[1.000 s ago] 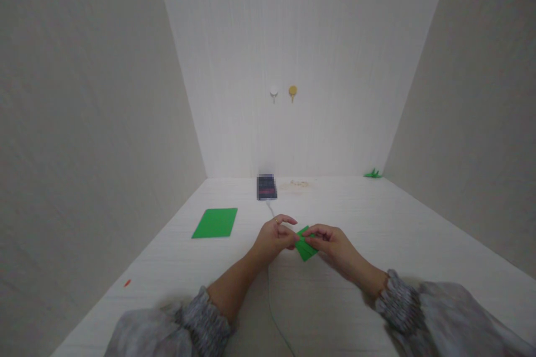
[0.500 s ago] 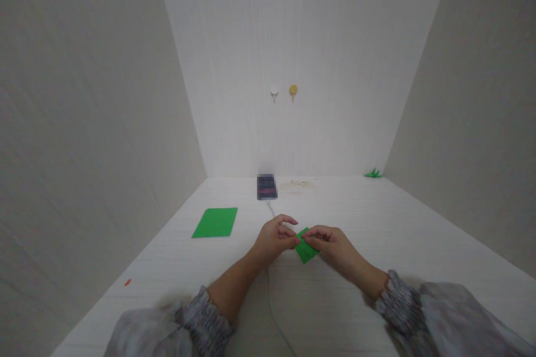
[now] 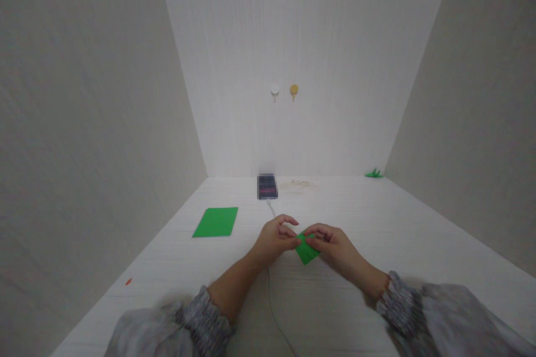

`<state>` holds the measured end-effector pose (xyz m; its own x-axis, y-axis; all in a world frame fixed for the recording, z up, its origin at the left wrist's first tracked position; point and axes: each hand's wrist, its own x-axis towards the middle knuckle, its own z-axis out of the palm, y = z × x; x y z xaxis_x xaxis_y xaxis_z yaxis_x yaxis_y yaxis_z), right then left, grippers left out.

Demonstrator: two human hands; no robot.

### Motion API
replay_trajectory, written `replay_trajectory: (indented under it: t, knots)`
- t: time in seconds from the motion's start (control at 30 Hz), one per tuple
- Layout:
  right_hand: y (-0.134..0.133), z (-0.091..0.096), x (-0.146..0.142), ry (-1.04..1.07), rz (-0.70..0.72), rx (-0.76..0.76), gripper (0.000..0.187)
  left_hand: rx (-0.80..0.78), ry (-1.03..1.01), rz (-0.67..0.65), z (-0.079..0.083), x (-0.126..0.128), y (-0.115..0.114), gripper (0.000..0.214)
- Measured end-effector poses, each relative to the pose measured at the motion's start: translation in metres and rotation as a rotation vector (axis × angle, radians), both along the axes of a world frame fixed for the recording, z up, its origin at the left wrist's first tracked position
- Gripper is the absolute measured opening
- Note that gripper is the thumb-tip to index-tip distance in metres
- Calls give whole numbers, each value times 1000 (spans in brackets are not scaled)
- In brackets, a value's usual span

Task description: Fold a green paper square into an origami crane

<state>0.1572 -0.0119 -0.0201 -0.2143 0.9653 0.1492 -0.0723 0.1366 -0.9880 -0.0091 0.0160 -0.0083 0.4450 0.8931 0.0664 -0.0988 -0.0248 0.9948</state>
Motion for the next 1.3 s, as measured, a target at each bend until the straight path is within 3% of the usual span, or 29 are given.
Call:
replay_trajectory:
  t: [0.27, 0.93, 1.3]
  knots:
    - [-1, 2, -2, 159, 39, -50, 44, 16, -13, -21, -2, -1, 1, 40]
    - [-3, 6, 0, 105, 9, -102, 31, -7, -20, -11, 1, 0, -2, 38]
    - [-3, 8, 1, -1, -23, -22, 43, 1, -22, -7, 4, -3, -2, 39]
